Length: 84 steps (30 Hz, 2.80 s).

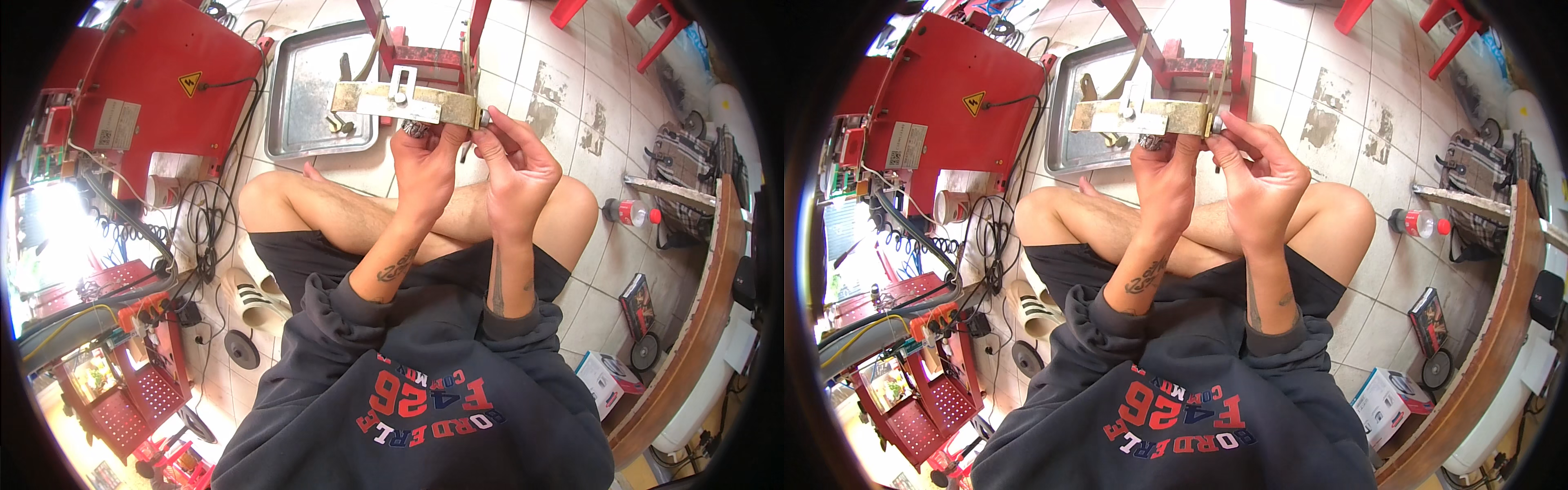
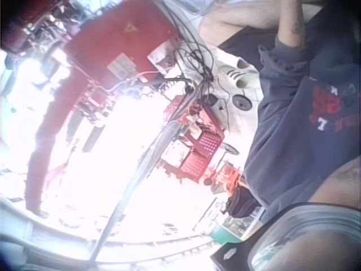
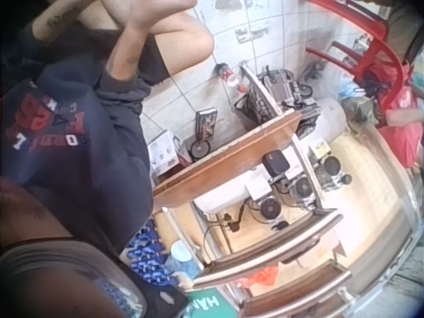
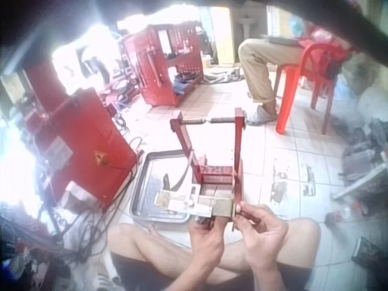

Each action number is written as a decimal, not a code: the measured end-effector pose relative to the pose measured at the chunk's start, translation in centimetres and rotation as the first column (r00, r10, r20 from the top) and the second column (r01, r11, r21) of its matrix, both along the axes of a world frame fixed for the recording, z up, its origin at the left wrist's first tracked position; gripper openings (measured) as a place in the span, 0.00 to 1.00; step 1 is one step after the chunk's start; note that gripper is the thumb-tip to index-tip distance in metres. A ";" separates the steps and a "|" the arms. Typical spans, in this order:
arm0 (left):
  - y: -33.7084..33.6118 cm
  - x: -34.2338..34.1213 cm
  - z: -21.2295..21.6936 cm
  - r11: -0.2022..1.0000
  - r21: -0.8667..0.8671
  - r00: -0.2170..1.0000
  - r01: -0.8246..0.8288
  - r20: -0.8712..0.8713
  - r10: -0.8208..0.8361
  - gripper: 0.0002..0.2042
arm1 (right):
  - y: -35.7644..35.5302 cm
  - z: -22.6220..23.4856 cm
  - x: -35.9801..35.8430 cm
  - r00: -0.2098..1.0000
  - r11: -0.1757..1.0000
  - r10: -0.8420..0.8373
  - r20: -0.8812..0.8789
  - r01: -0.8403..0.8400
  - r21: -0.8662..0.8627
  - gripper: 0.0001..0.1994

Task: The person sits on the floor and uses a wrench to tighten bolts on a metal bracket assembly. They manipulate the bracket and bolts, occasionally picking up and placing down the wrench to adjust the fasteners.

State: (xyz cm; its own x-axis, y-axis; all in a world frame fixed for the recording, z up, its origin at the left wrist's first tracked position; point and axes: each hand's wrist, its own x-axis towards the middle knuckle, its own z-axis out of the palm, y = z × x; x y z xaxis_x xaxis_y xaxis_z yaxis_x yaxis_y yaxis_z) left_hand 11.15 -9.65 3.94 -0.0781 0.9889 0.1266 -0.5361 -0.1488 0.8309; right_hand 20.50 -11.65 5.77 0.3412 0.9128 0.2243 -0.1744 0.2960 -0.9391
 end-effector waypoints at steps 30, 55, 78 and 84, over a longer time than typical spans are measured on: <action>0.3 -0.3 -0.4 0.997 0.064 0.999 0.039 0.018 -0.040 0.10 | 1.0 -0.1 0.3 0.978 0.993 0.101 -0.182 -0.087 0.079 0.25; 0.1 -0.3 -1.3 0.995 0.042 0.994 0.090 0.058 -0.093 0.09 | 1.2 -1.8 1.4 0.984 0.963 0.063 0.166 -0.104 0.248 0.10; 0.6 -0.8 -0.2 0.991 0.111 0.996 0.078 -0.050 -0.072 0.10 | 1.2 -2.1 -0.7 0.997 0.998 -0.023 0.073 0.020 0.051 0.13; 0.7 -0.7 -0.4 0.990 0.098 0.995 0.100 -0.020 -0.098 0.10 | 1.6 -1.7 -0.3 0.982 0.998 0.044 -0.186 -0.049 -0.024 0.12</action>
